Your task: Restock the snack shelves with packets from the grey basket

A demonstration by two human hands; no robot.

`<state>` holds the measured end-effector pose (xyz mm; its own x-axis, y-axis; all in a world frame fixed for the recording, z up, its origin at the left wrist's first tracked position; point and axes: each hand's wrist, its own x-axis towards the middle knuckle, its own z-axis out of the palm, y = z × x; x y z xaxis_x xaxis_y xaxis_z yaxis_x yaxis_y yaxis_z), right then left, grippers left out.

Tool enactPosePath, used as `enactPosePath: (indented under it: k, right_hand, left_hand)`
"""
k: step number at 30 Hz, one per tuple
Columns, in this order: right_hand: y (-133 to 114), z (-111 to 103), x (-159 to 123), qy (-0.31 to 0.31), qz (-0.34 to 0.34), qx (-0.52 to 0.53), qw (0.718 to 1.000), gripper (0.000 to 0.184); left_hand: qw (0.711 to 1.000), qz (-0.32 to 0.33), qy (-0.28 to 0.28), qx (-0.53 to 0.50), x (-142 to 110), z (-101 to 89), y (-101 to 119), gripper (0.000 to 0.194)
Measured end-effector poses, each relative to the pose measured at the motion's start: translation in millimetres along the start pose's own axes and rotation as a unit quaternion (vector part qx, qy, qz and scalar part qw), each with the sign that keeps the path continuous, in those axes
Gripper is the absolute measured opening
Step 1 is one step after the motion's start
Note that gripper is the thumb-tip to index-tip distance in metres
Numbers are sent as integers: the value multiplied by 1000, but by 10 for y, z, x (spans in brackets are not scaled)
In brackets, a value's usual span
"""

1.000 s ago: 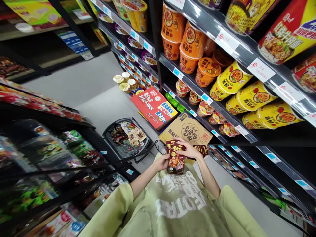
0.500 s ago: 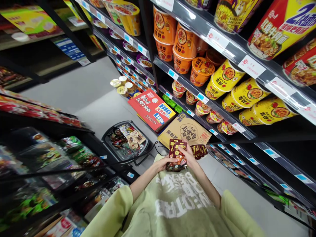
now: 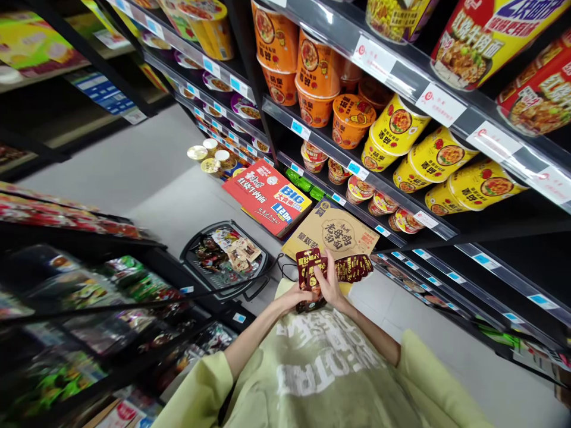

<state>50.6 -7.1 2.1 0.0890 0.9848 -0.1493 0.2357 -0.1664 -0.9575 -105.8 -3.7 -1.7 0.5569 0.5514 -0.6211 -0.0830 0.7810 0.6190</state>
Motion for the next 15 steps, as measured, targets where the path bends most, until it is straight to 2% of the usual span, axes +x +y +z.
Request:
enactPosePath:
  k: [3,7,12,15]
  right_hand:
    - [11,-7,-21,-1,-12,18,1000,69]
    - [-58,-78,94,7,-83,26,996,75]
    - [-139,-117,224,-28,-134,0,991,51]
    - [-133,-127,233,-9,-137,1,991,55]
  left_hand:
    - [999,11,-21,34,-14,-32,19,41]
    - [998,9,-32,46,26,-48,10,45]
    - [999,-7,-30,19,39,-54,-24,55]
    - [999,-10,-31,-9,16,-64,-25,64]
